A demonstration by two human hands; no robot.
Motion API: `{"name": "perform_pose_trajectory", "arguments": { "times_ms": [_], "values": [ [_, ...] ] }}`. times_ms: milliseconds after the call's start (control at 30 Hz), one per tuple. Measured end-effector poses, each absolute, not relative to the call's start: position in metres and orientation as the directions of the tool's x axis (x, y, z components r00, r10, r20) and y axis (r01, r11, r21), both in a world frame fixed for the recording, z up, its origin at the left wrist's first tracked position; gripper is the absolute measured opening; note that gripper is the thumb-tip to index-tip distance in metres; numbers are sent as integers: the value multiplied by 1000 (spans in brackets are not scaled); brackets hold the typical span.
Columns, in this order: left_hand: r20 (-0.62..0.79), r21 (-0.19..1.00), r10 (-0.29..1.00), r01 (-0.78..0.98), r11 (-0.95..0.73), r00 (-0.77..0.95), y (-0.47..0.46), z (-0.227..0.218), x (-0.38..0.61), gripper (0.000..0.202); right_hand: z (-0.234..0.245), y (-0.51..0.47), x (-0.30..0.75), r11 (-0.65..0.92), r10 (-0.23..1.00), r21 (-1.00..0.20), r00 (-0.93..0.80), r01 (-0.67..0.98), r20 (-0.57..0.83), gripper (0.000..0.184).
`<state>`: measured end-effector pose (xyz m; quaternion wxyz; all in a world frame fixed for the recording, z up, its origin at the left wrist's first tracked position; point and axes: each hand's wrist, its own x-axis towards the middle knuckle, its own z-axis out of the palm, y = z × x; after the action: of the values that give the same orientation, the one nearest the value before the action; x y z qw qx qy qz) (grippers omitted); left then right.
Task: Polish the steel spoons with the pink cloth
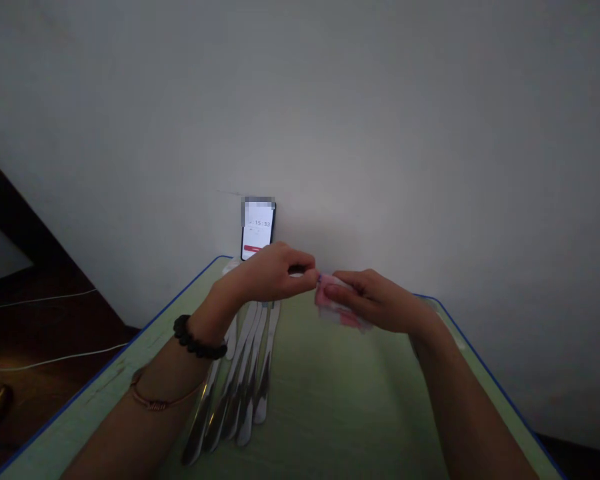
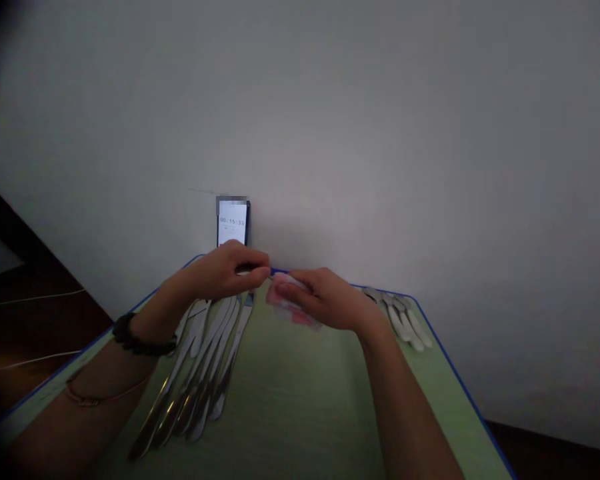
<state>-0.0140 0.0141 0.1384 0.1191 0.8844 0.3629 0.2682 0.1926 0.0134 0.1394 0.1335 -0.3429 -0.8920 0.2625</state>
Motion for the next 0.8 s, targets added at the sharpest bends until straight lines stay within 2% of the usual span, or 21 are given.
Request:
{"name": "perform_pose_trajectory", "arguments": {
  "times_ms": [233,433,600,667,800],
  "values": [
    [368,507,764,574,-643,530,24,126,-29,30,131,21,212,551,700,-621,-714,558,-21,43],
    [352,588,809,560,-583,472,28,125,-39,30,131,24,216,557,715,-610,-699,563,8,42],
    [185,700,864,555,-450,467,29,129,-40,35,137,16,206,582,712,-562,-702,587,4,43],
    [129,693,853,569,-443,506,26,131,-35,35,138,12,199,608,688,-543,-725,579,-2,41],
    [152,596,794,586,-549,589,22,130,-22,32,128,14,184,625,665,-550,-747,554,2,41]
  ]
}}
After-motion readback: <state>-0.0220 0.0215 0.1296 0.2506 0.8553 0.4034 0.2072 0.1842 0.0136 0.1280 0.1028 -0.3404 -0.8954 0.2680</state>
